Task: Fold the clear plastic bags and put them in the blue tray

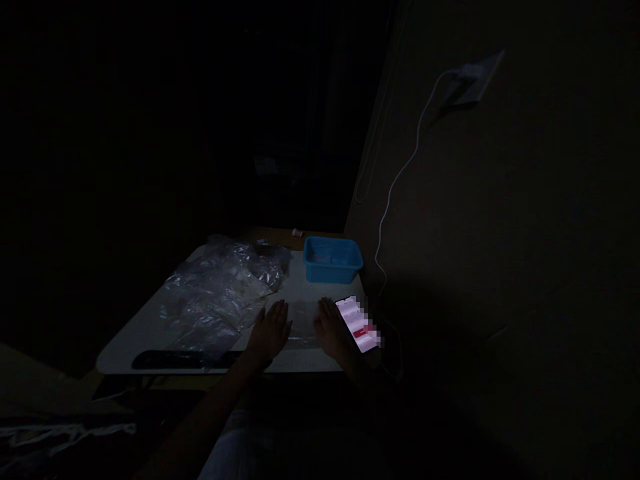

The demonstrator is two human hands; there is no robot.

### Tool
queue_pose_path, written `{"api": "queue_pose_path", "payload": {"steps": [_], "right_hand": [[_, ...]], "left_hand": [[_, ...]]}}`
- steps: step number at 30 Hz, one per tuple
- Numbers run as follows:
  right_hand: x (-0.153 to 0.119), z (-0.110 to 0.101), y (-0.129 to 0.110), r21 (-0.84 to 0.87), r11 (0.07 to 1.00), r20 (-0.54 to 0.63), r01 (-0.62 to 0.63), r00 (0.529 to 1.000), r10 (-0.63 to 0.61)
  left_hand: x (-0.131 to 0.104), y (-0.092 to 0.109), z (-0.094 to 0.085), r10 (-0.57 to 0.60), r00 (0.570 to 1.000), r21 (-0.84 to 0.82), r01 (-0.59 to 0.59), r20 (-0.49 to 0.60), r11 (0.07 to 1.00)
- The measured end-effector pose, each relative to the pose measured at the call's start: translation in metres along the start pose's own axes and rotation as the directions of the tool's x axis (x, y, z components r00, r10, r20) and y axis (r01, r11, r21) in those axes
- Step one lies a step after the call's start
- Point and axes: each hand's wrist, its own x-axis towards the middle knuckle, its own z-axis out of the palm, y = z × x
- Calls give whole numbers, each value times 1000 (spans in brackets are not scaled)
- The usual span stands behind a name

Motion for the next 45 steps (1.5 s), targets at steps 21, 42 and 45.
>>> {"api": "queue_pose_path", "payload": {"steps": [21,42,45], "right_hand": [[-2,13,-3,-114,993,87,-10,996,20],[-4,11,-4,-104,994,46,-16,999,20],[-3,12,-3,-104,994,61,-20,998,27]], "left_hand": [[0,1,-1,-4,1000,15,4,-4,1000],[10,21,-10,115,993,-87,-116,-17,989],[14,39,0,141,990,-128,-138,16,982]]}}
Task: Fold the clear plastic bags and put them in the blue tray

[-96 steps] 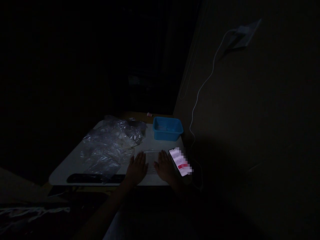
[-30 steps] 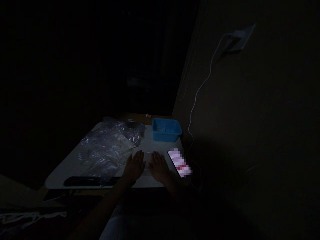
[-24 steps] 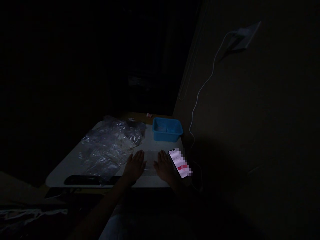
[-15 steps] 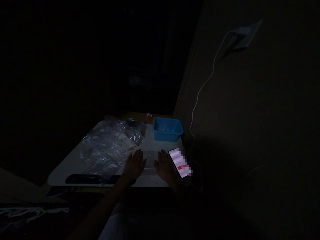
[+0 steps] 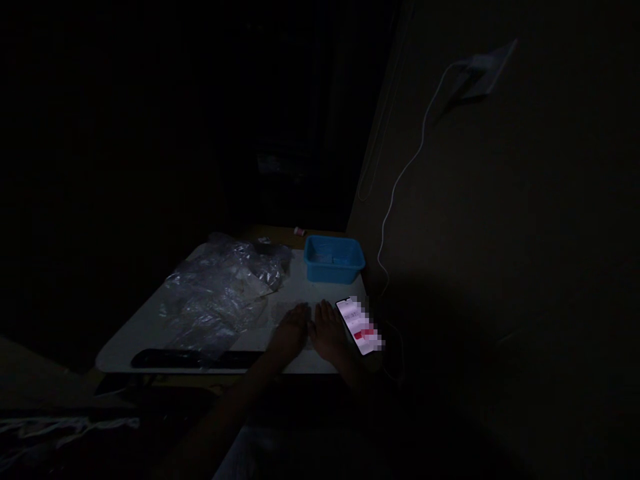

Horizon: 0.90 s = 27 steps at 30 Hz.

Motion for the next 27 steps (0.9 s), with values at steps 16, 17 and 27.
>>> {"api": "queue_pose_path", "payload": {"steps": [16,17,27], "right_hand": [[0,2,0,-13,1000,-27,14,1000,-15],[0,3,1,-10,1000,-30,13,999,-13],[2,-9,6,79,997,-95,21,995,-13]], "left_hand": [[-24,-47,-5,-130,991,135,134,-40,982],[-24,-48,-5,-132,990,135,137,-41,981],[-24,-46,-6,-142,988,124,148,-56,981]]}}
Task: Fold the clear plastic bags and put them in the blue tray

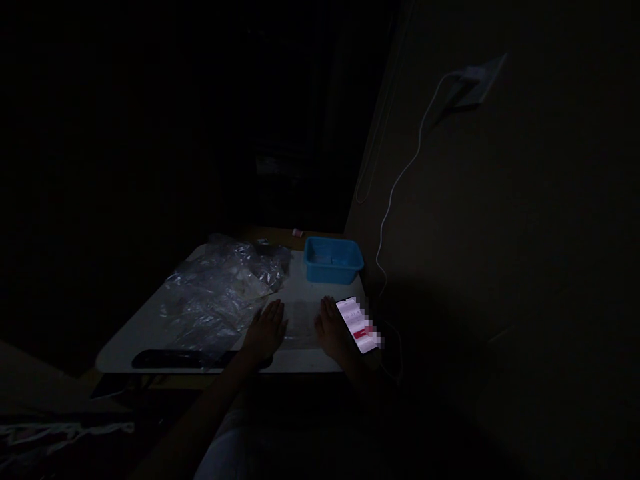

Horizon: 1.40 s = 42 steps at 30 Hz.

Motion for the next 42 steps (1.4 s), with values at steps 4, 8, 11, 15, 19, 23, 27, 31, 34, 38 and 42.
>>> {"api": "queue_pose_path", "payload": {"steps": [4,8,11,15,19,23,27,31,34,38,42], "right_hand": [[5,-2,-23,-10,990,41,137,990,-137],[8,7,-44,-35,976,91,216,973,-212],[7,14,-44,-46,978,104,205,974,-200],[3,16,-29,-60,984,101,168,982,-161],[1,10,-12,-90,992,101,86,992,-77],[-2,4,-2,-100,994,85,37,996,-29],[-3,3,0,-100,994,77,40,996,-33],[-2,5,0,-99,994,79,43,996,-35],[-2,7,2,-97,994,74,50,996,-43],[-2,9,2,-101,994,63,47,997,-41],[-2,8,2,-98,994,55,44,998,-39]], "left_hand": [[0,0,0,-5,1000,6,5,-9,1000],[0,0,0,-6,1000,-3,6,11,1000],[0,0,1,-6,1000,-7,6,14,1000],[0,0,0,-5,1000,-1,5,-7,1000],[0,1,-4,1,1000,2,-1,5,1000],[0,1,-5,-1,1000,-15,1,16,1000],[-1,0,-2,-10,1000,-49,11,15,999],[-2,-4,1,9,999,-208,-18,-44,978],[-3,-11,-3,-80,992,-382,38,-95,924],[-8,-15,-15,-53,988,-507,-28,-144,862],[-22,-8,-27,187,977,-490,-215,-107,845]]}}
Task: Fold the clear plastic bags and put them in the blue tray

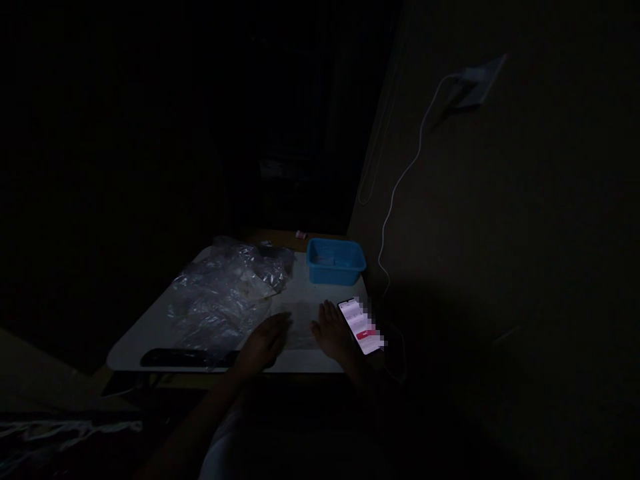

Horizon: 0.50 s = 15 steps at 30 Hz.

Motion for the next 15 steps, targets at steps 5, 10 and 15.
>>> {"api": "queue_pose_path", "payload": {"steps": [5,10,15], "right_hand": [[0,2,0,-7,1000,-22,9,1000,-9],[0,4,1,-21,1000,-33,12,999,-13],[0,2,1,-23,1000,-34,13,999,-13]], "left_hand": [[-15,12,-3,65,991,99,-76,117,992],[-6,13,-7,121,966,249,-178,229,952],[8,18,-5,82,948,409,-209,307,888]]}}
